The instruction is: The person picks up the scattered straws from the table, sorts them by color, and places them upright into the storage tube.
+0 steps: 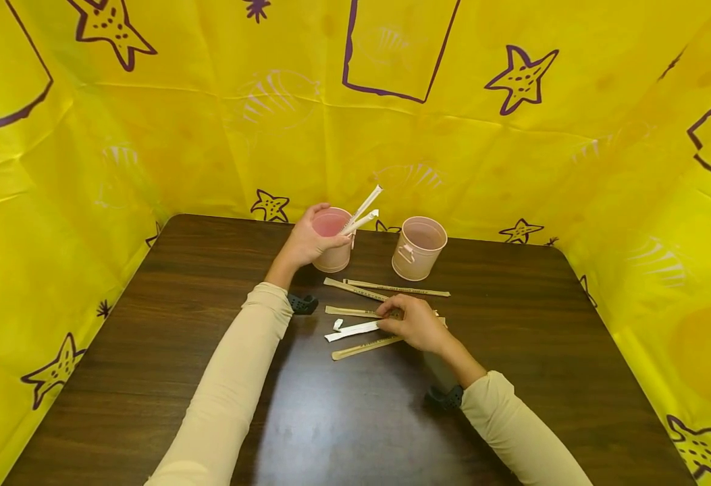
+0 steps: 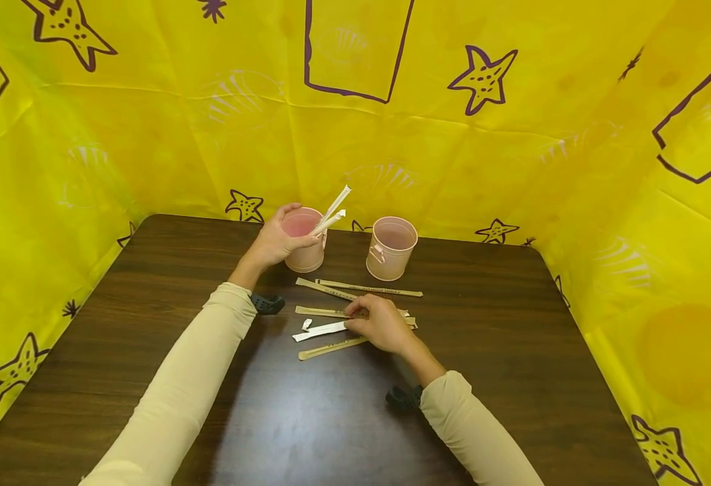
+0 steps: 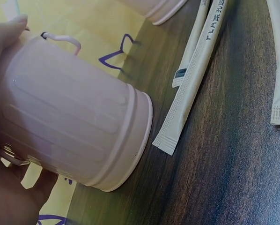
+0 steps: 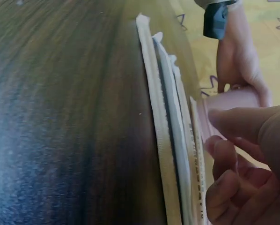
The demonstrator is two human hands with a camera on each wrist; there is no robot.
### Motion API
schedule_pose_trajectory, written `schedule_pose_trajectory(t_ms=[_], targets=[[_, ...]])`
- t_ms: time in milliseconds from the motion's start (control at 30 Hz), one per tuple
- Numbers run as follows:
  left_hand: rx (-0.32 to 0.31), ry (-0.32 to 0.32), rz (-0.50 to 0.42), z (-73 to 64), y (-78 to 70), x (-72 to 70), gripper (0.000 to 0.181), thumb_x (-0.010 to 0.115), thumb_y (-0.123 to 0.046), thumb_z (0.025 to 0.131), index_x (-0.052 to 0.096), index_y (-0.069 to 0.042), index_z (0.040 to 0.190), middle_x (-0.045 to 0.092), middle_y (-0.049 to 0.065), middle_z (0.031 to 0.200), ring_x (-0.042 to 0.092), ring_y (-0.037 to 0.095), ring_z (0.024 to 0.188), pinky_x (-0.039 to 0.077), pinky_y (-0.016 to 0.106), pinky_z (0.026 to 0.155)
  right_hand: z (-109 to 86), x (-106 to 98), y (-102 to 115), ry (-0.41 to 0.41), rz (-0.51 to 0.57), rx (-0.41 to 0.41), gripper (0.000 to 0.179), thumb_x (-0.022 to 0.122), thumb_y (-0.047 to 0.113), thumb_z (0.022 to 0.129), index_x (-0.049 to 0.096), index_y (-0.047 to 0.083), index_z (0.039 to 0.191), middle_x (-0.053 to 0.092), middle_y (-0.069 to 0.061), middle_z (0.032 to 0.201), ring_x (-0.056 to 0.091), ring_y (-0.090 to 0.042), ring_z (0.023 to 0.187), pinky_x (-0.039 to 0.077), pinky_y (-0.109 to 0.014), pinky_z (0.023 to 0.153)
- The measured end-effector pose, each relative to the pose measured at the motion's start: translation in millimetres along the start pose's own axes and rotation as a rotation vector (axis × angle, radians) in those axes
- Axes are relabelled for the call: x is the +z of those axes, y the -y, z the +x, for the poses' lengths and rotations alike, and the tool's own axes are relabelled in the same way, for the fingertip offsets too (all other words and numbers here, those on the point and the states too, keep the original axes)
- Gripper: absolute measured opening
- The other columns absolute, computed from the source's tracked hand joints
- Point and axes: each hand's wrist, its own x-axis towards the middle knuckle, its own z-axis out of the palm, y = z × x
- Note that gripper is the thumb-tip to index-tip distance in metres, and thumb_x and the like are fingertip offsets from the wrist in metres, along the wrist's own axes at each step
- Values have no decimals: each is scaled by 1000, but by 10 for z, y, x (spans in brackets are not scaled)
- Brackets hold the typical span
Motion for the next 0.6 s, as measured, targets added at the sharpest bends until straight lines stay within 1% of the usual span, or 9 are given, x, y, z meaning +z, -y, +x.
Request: schedule_pose_trajectory(t_ms=[67, 200, 400, 600], targets=[[-1, 3, 0, -5, -2, -7, 99, 94, -32, 72, 39, -17, 153, 55, 13, 144, 54, 32, 131, 41, 49, 115, -12, 18, -12, 3, -54, -13, 19, 81, 17, 86, 76, 11, 103, 75, -2, 104, 64, -16, 89, 52, -29, 82], [-7, 15, -6, -15, -19, -27, 98, 94, -32, 73, 39, -18, 153, 54, 15, 145, 52, 33, 132, 40, 50, 116, -15, 35, -32, 16, -118, -28, 20, 83, 16, 85, 76, 12, 103, 74, -2, 106, 68, -21, 103, 54, -39, 92], [-14, 28, 1, -12, -20, -31, 100, 94, -32, 73, 37, -18, 154, 52, 16, 147, 51, 34, 134, 39, 51, 117, -27, 38, -27, 34, -154, -61, 21, 84, 14, 83, 75, 11, 102, 73, -3, 104, 69, -23, 102, 56, -41, 92], [-18, 21, 3, -32, -24, -18, 98, 93, -33, 73, 38, -20, 154, 52, 15, 147, 52, 34, 133, 39, 50, 117, -36, 70, -35, 33, -185, -83, 21, 84, 13, 83, 75, 10, 102, 71, -3, 103, 69, -22, 100, 56, -40, 90]])
